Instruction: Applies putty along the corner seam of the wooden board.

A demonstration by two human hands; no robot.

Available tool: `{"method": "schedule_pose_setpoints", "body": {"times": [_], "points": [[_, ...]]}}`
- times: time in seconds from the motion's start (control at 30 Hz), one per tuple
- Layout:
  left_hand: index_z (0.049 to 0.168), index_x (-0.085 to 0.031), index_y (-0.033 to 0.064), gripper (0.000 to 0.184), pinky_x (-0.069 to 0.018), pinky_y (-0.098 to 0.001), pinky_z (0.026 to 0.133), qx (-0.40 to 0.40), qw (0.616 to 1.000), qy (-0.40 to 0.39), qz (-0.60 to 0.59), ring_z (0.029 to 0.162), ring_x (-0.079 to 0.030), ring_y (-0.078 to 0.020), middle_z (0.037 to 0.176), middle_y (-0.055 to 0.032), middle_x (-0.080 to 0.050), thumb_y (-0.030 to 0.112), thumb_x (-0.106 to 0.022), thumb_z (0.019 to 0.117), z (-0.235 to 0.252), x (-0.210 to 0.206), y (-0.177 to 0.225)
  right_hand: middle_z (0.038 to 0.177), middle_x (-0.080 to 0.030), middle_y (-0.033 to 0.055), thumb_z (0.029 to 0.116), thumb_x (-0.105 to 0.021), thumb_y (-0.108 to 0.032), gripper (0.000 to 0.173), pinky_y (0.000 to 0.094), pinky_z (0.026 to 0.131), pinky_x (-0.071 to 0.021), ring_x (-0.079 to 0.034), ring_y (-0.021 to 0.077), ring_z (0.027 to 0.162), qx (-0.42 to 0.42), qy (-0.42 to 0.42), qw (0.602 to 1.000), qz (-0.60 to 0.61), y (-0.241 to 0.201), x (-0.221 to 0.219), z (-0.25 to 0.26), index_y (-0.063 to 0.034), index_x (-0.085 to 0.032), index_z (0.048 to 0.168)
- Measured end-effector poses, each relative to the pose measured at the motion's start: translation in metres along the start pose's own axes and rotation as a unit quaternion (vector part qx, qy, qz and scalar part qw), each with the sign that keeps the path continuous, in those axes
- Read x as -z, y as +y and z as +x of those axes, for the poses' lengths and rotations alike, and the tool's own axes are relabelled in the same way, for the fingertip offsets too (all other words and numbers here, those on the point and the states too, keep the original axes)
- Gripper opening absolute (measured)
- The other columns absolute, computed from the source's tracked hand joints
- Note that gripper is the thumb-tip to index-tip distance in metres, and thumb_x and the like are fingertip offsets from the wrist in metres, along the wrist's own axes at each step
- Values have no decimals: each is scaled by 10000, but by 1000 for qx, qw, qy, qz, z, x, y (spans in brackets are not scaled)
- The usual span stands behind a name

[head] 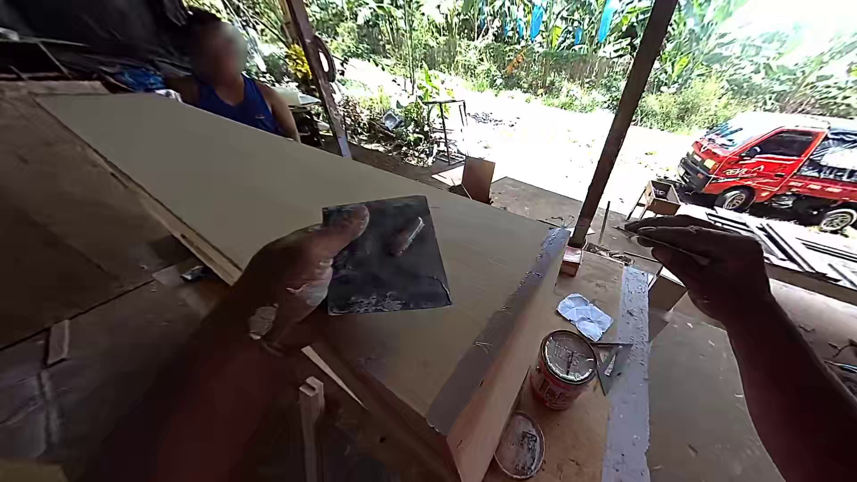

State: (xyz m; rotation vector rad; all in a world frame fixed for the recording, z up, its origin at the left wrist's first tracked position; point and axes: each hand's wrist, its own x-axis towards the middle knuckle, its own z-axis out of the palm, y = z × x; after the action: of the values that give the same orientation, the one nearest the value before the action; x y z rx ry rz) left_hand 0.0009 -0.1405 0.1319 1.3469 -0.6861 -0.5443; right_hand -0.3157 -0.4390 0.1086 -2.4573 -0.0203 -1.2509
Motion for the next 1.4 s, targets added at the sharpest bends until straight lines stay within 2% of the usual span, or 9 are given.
{"method": "schedule_pose_setpoints", "body": {"times": [0.17, 0.3, 0.4, 0.53, 0.67, 0.77, 0.9, 0.97, 1.4], "points": [[1191, -680, 175, 307, -624, -298, 727, -21, 998, -21, -47, 896, -718, -105, 1052, -17, -727, 359, -463, 1076, 6, 6, -10, 1217, -719, 69, 954, -545, -21, 254, 283, 987, -581, -679, 124, 1150, 70, -81, 994, 5, 15, -18, 33, -8, -752, 1100], [1139, -695, 196, 295, -621, -294, 685, -30, 999, -5, -35, 855, -711, -86, 1003, 7, -727, 401, -498, 1059, 9, 10, -15, 1236, -722, 25, 951, -527, -42, 313, 311, 926, -608, -696, 107, 1095, 92, -160, 981, -55, 34, -27, 56, -87, -767, 1148], [1157, -691, 184, 298, -619, -285, 647, -28, 998, -25, -51, 838, -709, -99, 1005, -19, -715, 383, -488, 1069, 11, 15, -18, 1245, -723, -3, 931, -541, -50, 335, 360, 967, -589, -685, 119, 1136, 99, -194, 971, -103, 42, -33, 63, -137, -775, 1154], [1070, -695, 164, 340, -601, -232, 581, -6, 999, 8, -45, 740, -695, -63, 895, -1, -711, 353, -413, 1091, 5, 1, -5, 1230, -734, 22, 904, -557, -36, 324, 377, 1018, -566, -677, 155, 1178, 141, -194, 964, -119, 48, -40, 66, -111, -777, 1130], [1032, -704, 214, 298, -596, -193, 627, -21, 998, -18, -52, 757, -692, -8, 884, 57, -724, 332, -437, 1090, 4, 3, -6, 1220, -738, 27, 929, -558, -53, 301, 357, 987, -580, -679, 153, 1174, 150, -197, 961, -121, 49, -46, 65, -99, -782, 1126], [1095, -701, 239, 270, -607, -222, 688, -56, 997, -39, -31, 815, -698, -26, 949, 63, -726, 385, -476, 1076, 9, 18, -21, 1236, -731, 38, 924, -554, -51, 317, 355, 1019, -567, -667, 158, 1204, 144, -205, 960, -122, 50, -49, 62, -101, -779, 1142], [1274, -641, 146, 399, -631, -346, 765, -74, 989, -122, -22, 947, -713, -153, 1100, -55, -704, 418, -407, 1098, 21, 44, -40, 1198, -744, 35, 907, -559, -48, 302, 340, 1041, -555, -665, 156, 1202, 133, -212, 963, -104, 46, -38, 61, -87, -788, 1100], [1274, -640, 154, 394, -626, -354, 770, -70, 991, -113, -20, 956, -708, -156, 1101, -52, -700, 422, -411, 1098, 22, 47, -44, 1146, -755, 38, 922, -561, -66, 260, 341, 1013, -570, -686, 155, 1149, 130, -198, 967, -91, 42, -25, 64, -75, -794, 1038], [1262, -647, 171, 374, -626, -367, 774, -73, 994, -72, -34, 961, -708, -157, 1104, -43, -702, 419, -423, 1095, 21, 50, -53, 1203, -740, 82, 926, -579, -24, 253, 372, 1080, -538, -658, 210, 1228, 148, -201, 967, -52, 68, -45, 61, -37, -779, 1081]]}}
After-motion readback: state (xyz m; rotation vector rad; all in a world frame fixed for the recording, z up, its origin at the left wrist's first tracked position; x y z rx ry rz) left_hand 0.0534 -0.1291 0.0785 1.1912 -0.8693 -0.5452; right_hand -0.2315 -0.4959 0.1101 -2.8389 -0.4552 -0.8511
